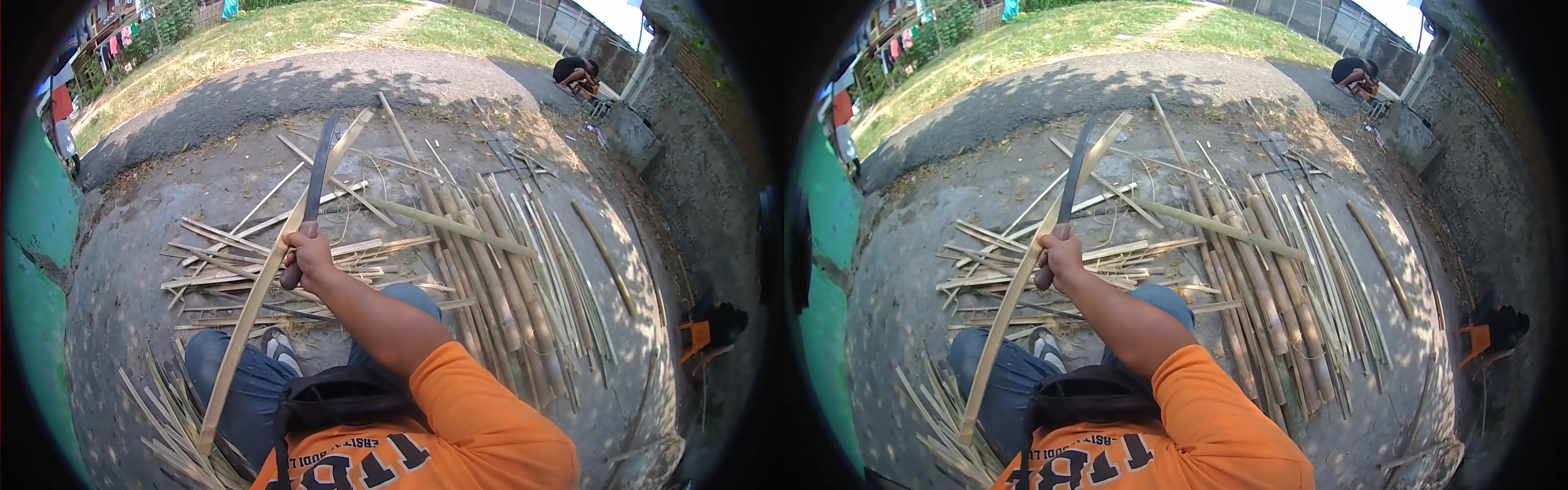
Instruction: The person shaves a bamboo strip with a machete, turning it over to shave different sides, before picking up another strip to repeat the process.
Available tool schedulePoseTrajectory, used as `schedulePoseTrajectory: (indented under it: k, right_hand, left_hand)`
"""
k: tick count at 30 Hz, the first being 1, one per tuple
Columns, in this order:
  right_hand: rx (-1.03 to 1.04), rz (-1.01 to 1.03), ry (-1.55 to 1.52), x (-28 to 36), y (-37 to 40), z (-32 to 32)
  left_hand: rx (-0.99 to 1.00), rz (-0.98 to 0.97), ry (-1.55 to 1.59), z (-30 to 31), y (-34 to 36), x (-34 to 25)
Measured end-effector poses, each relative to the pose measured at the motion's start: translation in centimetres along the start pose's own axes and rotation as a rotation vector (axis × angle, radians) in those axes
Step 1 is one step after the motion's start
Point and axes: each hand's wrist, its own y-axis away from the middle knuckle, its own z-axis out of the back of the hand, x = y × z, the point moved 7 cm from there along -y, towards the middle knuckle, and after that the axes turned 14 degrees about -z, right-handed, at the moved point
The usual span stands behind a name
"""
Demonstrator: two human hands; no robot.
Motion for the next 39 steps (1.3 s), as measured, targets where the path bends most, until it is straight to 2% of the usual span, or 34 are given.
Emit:
schedulePoseTrajectory:
  k: [6,20,26,33,35,39]
  right_hand:
    - [-0.006,-0.043,0.018,0.1,0.7,0.1]
    - [-0.031,-0.031,0.033,0.0,0.3,0.6]
    - [-0.045,-0.033,0.037,-0.1,0.7,0.5]
    - [-0.038,-0.014,0.077,-0.2,0.1,0.7]
    - [0.008,-0.082,0.044,-1.0,-1.0,1.0]
    - [-0.006,-0.080,0.089,-1.1,-0.7,0.6]
  left_hand:
    - [0.147,0.123,0.099,-4.9,3.2,-1.5]
    - [0.378,0.321,0.188,-11.0,8.0,-3.5]
    - [0.399,0.353,0.192,-11.6,8.8,-3.7]
    - [0.386,0.363,0.186,-9.3,9.5,-3.8]
    - [0.381,0.377,0.188,-8.6,9.6,-3.9]
    - [0.371,0.395,0.200,-7.9,9.6,-4.2]
